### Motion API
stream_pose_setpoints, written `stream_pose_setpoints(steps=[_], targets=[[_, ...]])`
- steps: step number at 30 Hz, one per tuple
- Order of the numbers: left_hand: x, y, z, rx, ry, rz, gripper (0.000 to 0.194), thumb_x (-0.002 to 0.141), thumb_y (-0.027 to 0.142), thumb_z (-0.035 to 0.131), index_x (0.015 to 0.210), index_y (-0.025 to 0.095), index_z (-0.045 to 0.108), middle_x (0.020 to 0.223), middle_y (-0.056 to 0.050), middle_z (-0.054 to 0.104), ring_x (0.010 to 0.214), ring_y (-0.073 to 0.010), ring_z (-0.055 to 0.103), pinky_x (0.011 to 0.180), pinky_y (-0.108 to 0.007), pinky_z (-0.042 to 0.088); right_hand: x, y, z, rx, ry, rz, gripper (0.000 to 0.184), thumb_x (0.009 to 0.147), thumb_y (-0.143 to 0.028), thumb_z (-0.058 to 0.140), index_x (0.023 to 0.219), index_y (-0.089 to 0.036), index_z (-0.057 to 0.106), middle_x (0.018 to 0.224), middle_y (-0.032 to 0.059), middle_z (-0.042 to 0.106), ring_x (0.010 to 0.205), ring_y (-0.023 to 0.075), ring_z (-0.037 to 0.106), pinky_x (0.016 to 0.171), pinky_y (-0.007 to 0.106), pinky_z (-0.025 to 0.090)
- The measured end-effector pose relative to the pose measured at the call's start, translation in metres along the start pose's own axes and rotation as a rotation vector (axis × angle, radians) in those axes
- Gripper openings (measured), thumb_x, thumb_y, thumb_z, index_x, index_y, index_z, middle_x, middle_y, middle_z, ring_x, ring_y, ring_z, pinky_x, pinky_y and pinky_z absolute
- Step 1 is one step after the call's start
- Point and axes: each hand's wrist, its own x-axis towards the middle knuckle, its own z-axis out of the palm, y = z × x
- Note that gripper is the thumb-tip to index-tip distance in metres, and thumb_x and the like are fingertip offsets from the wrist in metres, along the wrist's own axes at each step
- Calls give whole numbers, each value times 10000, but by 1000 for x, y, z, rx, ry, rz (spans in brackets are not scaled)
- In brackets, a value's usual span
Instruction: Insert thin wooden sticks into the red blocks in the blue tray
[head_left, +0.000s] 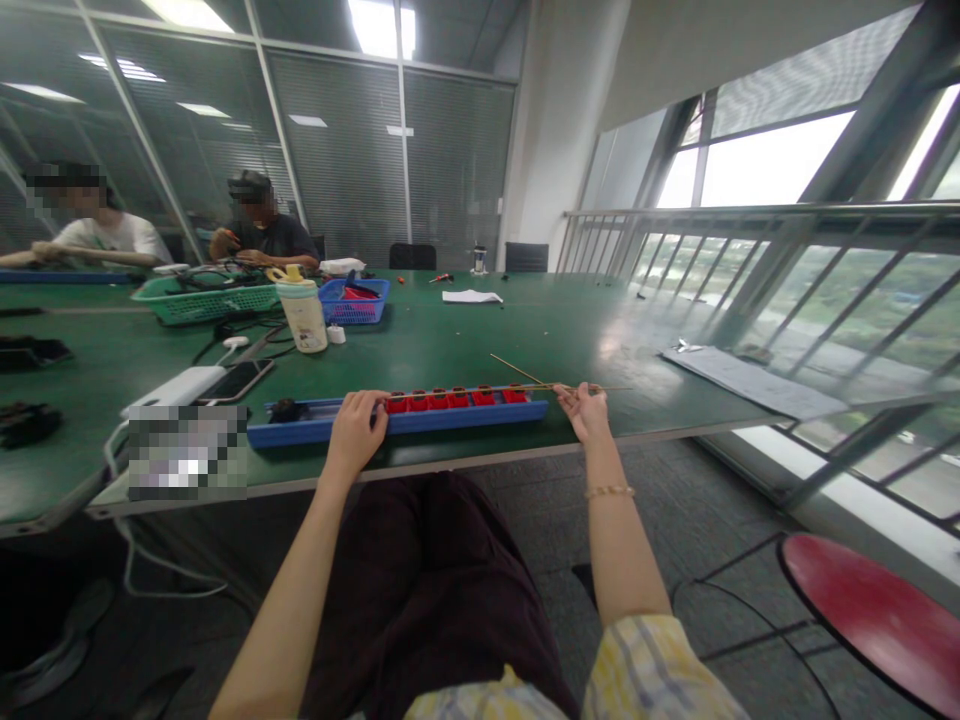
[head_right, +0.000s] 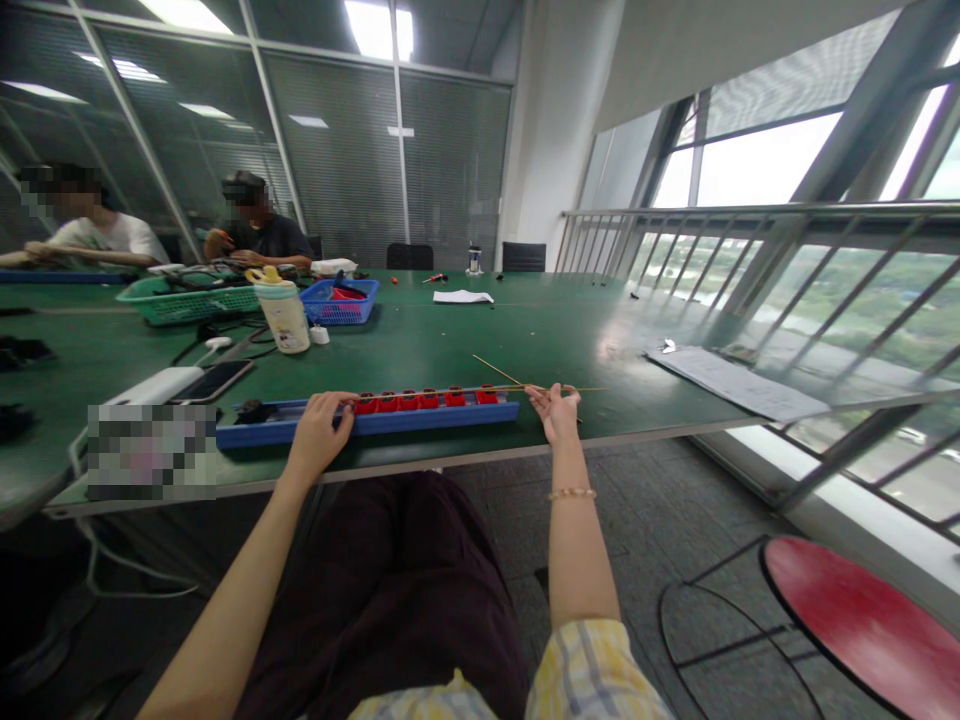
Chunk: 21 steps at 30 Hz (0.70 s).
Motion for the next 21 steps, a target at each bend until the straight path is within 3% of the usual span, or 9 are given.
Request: stream_pose_setpoints(steps=[8,13,17,21], targets=[[1,3,-2,-16,-4,-8,204,912,222,428,1029,214,596,1036,-77,657,1015,-252,562,956,-416,461,7,-3,-5,85,182,-131,421,781,-331,773,941,-268,388,716,-75,685,571,86,653,649,237,574],[0,0,0,-4,-5,0,212,918,231,422,1036,209,596,1032,-78,660,1022,-254,560,961,-419,455,12,-3,-15,125,268,-272,341,790,-338,742,843,-249,417,722,-53,679,623,94,658,679,253,574],[0,-1,1,-6,-4,1,208,921,234,423,1036,207,595,1027,-76,660,1021,-254,563,957,-415,456,9,-5,-12,137,227,-241,294,813,-388,689,839,-248,431,758,-29,714,714,131,706,709,286,572],[0,0,0,-10,0,-3,210,918,233,428,1041,210,596,1032,-77,661,1021,-256,561,948,-414,462,2,-9,-4,67,127,-168,347,836,-559,614,851,-238,484,816,24,740,746,166,720,723,317,569]])
